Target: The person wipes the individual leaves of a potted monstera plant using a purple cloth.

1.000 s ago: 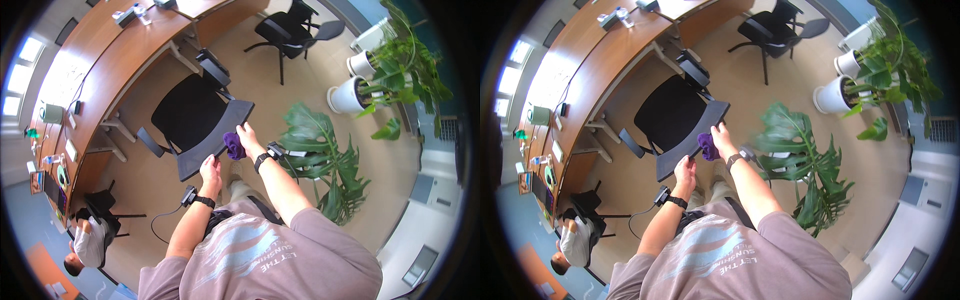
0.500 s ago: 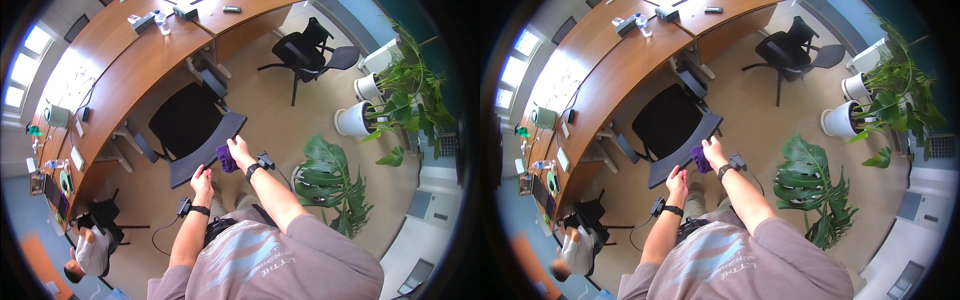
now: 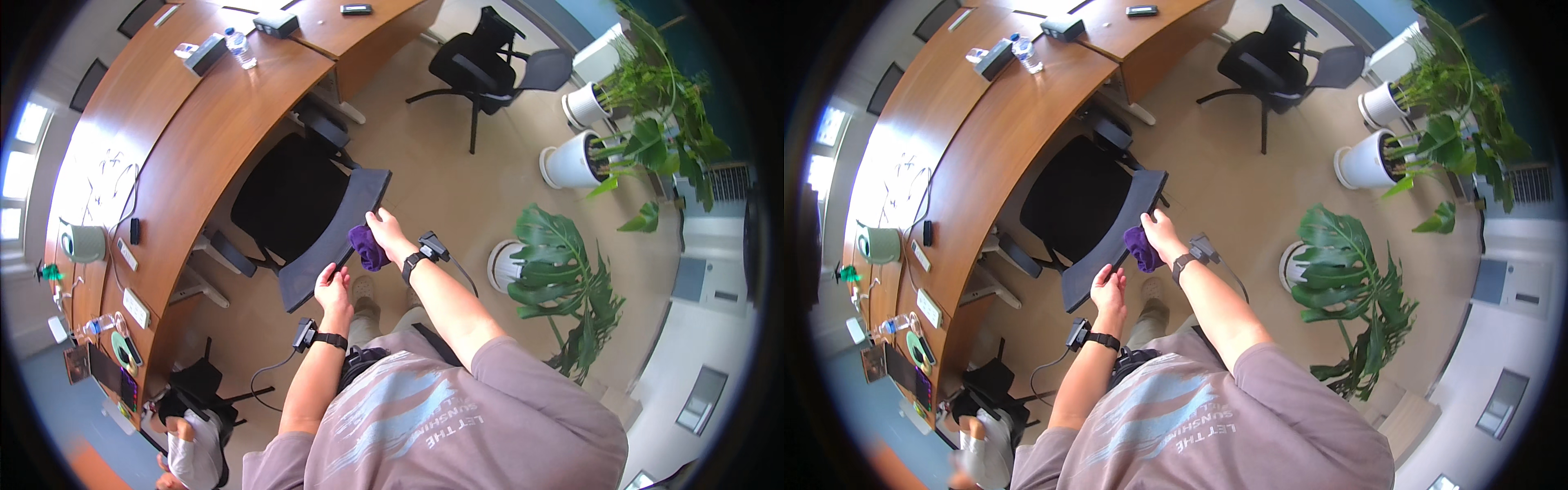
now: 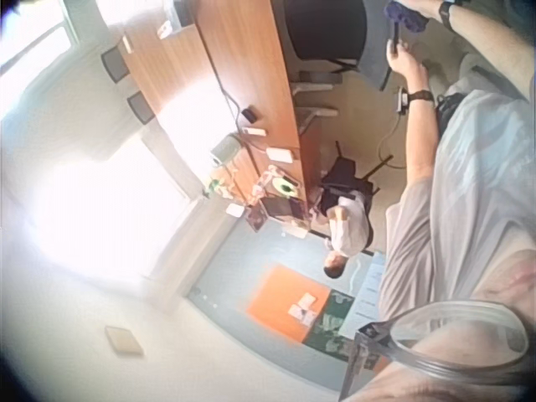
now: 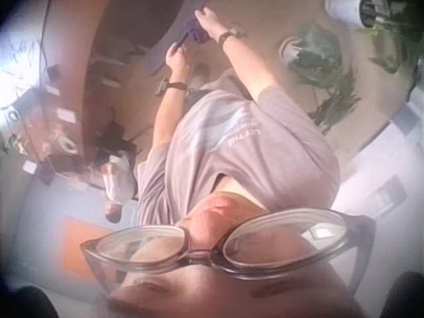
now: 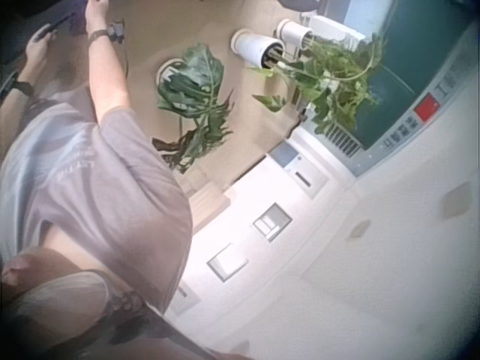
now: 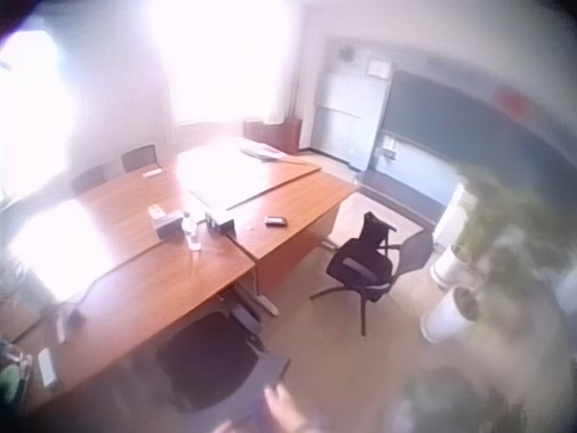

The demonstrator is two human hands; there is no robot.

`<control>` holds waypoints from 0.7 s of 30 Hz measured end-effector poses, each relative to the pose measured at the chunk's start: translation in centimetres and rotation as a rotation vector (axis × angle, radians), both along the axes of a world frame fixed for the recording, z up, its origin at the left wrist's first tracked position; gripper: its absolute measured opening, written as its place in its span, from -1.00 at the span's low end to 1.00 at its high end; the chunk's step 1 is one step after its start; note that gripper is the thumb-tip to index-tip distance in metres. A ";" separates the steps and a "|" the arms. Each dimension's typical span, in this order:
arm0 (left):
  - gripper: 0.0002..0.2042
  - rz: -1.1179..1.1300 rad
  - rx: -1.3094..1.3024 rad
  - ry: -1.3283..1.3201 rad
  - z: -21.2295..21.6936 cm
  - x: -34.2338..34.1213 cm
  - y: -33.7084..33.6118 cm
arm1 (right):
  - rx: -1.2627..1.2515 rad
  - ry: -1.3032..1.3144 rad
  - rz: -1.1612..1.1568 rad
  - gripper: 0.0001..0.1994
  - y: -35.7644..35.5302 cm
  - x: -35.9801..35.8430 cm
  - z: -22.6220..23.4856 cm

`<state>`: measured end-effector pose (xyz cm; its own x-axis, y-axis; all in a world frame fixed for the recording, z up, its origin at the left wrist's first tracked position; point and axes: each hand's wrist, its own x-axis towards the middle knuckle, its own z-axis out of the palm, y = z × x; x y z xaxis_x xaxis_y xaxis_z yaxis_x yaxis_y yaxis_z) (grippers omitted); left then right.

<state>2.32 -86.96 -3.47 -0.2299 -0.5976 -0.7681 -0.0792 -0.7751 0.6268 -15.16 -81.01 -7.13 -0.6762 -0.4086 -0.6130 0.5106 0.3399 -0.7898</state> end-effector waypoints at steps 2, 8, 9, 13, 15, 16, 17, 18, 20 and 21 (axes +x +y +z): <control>-0.84 -0.079 0.019 -0.001 1.0 -0.5 0.5 | 0.012 -0.099 0.002 -0.34 0.5 0.0 0.6; -0.70 -0.429 0.196 0.208 1.4 -5.3 1.7 | -0.174 -0.178 -0.385 -0.71 4.3 -1.0 2.2; -0.64 -0.414 0.168 0.168 2.5 -6.4 2.2 | -0.192 -0.205 -0.458 -0.72 5.2 -1.4 3.7; -0.49 -0.604 0.204 0.219 3.7 -9.7 3.4 | -0.445 -0.365 -0.674 -0.71 9.2 -2.7 9.4; -0.50 -0.657 0.348 0.327 4.9 -11.6 4.4 | -0.553 -0.363 -0.736 -0.72 11.0 -3.4 11.3; -0.52 -0.664 0.400 0.362 5.4 -12.5 5.3 | -0.593 -0.350 -0.777 -0.74 12.0 -3.7 12.2; -0.53 -0.672 0.441 0.408 5.6 -13.6 6.1 | -0.632 -0.367 -0.805 -0.74 13.0 -4.1 12.8; -0.53 -0.675 0.484 0.448 5.8 -14.5 6.9 | -0.659 -0.382 -0.840 -0.75 14.1 -4.6 13.2; -0.54 -0.719 0.489 0.489 6.2 -16.3 8.3 | -0.717 -0.418 -0.894 -0.75 16.0 -5.4 13.7; -0.54 -0.742 0.490 0.514 6.5 -17.5 9.1 | -0.744 -0.406 -0.902 -0.75 17.1 -6.0 13.8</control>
<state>-15.17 -77.81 3.05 -0.7835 0.1820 -0.5941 -0.4542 -0.8203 0.3477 -21.18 -63.93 6.64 -0.7118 -0.2341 -0.6622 0.5824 -0.7237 -0.3702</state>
